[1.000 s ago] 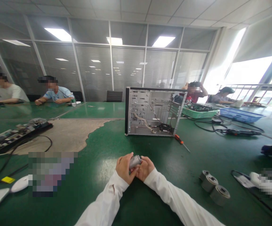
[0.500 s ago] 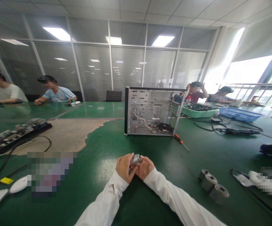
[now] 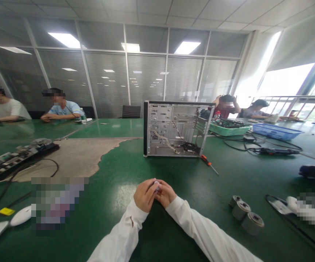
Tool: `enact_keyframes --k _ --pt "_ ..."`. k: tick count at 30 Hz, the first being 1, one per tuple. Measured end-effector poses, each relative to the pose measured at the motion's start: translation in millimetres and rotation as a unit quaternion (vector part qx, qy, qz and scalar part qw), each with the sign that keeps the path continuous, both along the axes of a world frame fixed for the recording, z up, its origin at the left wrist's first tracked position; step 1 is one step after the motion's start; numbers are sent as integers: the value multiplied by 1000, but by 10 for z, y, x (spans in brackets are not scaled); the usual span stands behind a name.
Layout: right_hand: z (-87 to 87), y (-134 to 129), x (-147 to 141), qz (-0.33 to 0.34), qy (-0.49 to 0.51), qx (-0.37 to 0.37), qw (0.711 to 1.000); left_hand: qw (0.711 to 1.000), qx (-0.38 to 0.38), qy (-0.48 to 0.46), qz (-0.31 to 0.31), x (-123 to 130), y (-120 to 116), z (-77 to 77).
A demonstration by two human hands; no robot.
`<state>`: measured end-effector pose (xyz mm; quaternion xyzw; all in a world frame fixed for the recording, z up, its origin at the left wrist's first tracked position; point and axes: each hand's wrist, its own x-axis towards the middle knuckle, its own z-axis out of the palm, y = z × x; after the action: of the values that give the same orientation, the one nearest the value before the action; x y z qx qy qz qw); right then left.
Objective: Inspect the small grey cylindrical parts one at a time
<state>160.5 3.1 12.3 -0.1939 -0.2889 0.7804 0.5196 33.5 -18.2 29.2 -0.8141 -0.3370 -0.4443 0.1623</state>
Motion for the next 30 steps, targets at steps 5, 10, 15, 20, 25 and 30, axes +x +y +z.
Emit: enact_keyframes --k 5,10,15,20,25,30 --pt "23 -26 -32 -14 -15 6 1000 1000 -22 -20 -5 -24 10 -8" --pt "50 -26 -59 -37 -54 -11 998 993 -84 -86 -9 -23 36 -38" --pt "-2 5 -79 -35 -99 -29 994 882 -282 -376 -24 -102 185 -186" --pt "-20 10 -98 -52 -121 -11 991 570 -415 -706 -68 -264 355 -226" --pt "11 0 -92 -51 -126 -3 991 455 -416 -780 -104 -358 409 -147" --pt "-2 -1 -92 -61 -132 4 989 482 -402 -773 -94 -315 382 -160"
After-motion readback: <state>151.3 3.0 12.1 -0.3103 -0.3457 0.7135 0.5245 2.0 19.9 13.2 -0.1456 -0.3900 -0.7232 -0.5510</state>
